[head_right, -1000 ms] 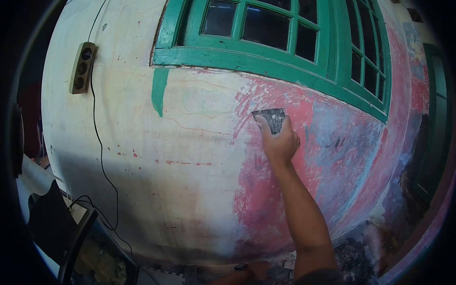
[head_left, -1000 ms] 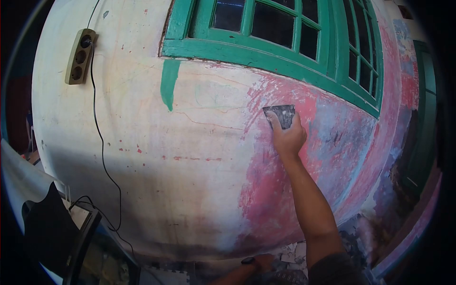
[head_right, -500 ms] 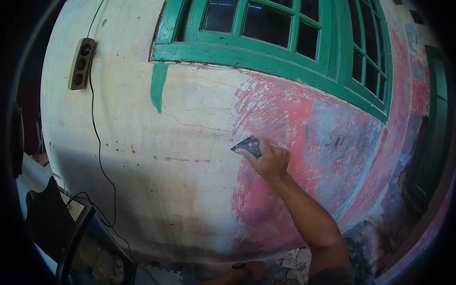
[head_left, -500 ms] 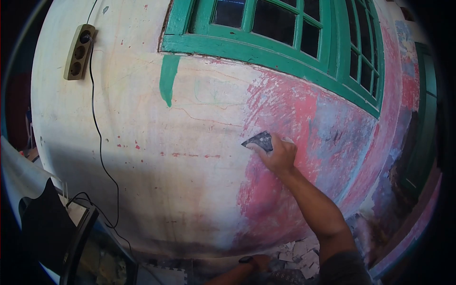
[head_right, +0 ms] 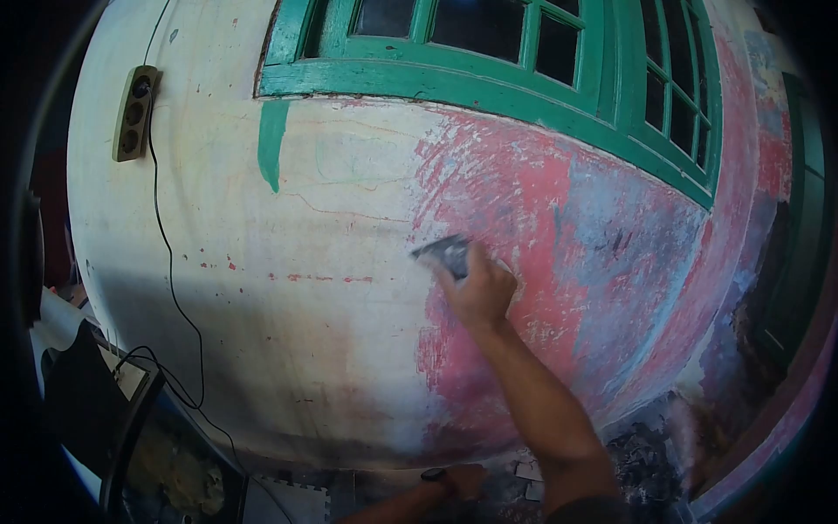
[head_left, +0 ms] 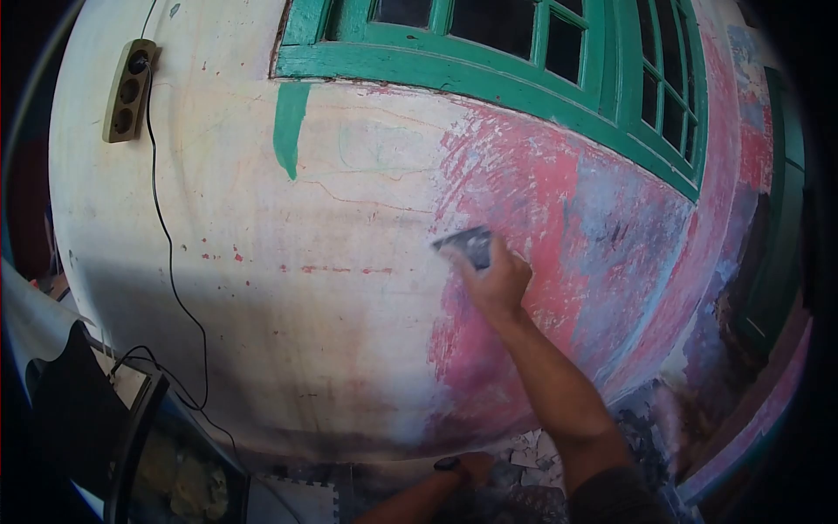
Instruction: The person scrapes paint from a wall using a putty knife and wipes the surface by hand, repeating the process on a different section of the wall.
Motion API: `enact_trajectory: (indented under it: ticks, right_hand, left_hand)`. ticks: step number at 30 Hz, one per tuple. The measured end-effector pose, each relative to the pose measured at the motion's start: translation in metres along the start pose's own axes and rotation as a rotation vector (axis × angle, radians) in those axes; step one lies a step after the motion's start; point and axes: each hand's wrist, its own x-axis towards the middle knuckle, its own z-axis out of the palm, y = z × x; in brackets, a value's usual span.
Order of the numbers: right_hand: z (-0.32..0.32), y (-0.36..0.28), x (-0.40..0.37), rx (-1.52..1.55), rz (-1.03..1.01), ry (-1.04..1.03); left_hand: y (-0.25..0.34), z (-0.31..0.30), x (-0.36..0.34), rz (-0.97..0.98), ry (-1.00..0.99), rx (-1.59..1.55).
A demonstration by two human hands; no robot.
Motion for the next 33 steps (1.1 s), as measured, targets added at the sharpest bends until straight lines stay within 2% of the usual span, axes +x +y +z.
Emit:
enact_trajectory:
  ticks: [2, 3, 6, 7, 9, 11, 13, 14, 16, 18, 20, 24, 27, 30, 32, 33]
  right_hand:
    - [0.013, -0.011, -0.008, 0.094, 0.146, 0.120]
    - [0.017, -0.015, -0.013, 0.141, 0.220, 0.181]
    - [-0.003, -0.030, -0.041, 0.275, 0.329, -0.151]
    - [-0.004, -0.026, -0.055, 0.376, 0.414, -0.092]
    - [-0.006, -0.007, -0.080, 0.576, 0.573, 0.017]
    - [-0.030, 0.019, -0.084, 0.804, 0.884, 0.049]
    - [-0.053, 0.046, -0.071, 0.986, 1.045, 0.146]
    - [-0.062, 0.064, -0.070, 1.036, 1.059, 0.191]
    - [-0.082, 0.092, -0.064, 1.097, 1.050, 0.249]
    - [-0.108, 0.109, -0.055, 1.117, 1.007, 0.283]
    - [-0.130, 0.120, -0.047, 1.123, 1.112, 0.325]
    - [-0.146, 0.133, -0.037, 1.180, 1.227, 0.361]
    - [-0.137, 0.139, -0.040, 1.234, 1.210, 0.366]
    - [-0.132, 0.145, -0.044, 1.295, 1.276, 0.314]
    - [-0.127, 0.153, -0.052, 1.318, 1.333, 0.277]
    - [-0.123, 0.166, -0.055, 1.322, 1.337, 0.279]
  left_hand:
    - [-0.001, -0.006, 0.005, -0.039, 0.006, -0.020]
    - [-0.012, 0.002, 0.013, 0.003, 0.134, -0.020]
    - [-0.040, 0.018, 0.019, 0.082, 0.449, -0.041]
    - [-0.043, 0.010, 0.017, 0.080, 0.521, -0.074]
    - [-0.028, -0.027, 0.003, 0.036, 0.639, -0.137]
    - [0.013, -0.084, -0.035, -0.056, 0.718, -0.193]
    - [0.024, -0.107, -0.041, -0.097, 0.936, -0.067]
    - [0.027, -0.118, -0.043, -0.120, 1.039, 0.002]
    - [0.028, -0.146, -0.048, -0.006, 1.376, 0.196]
    - [0.049, -0.192, -0.071, -0.033, 1.568, 0.262]
    - [0.057, -0.230, -0.081, -0.228, 1.692, 0.363]
    - [0.050, -0.321, -0.094, -0.402, 1.851, 0.604]
    - [0.053, -0.377, -0.094, -0.521, 1.841, 0.562]
    - [0.057, -0.383, -0.058, -0.646, 1.753, 0.795]
    - [0.064, -0.363, -0.038, -0.613, 1.486, 0.895]
    - [0.066, -0.350, -0.030, -0.578, 1.271, 0.977]
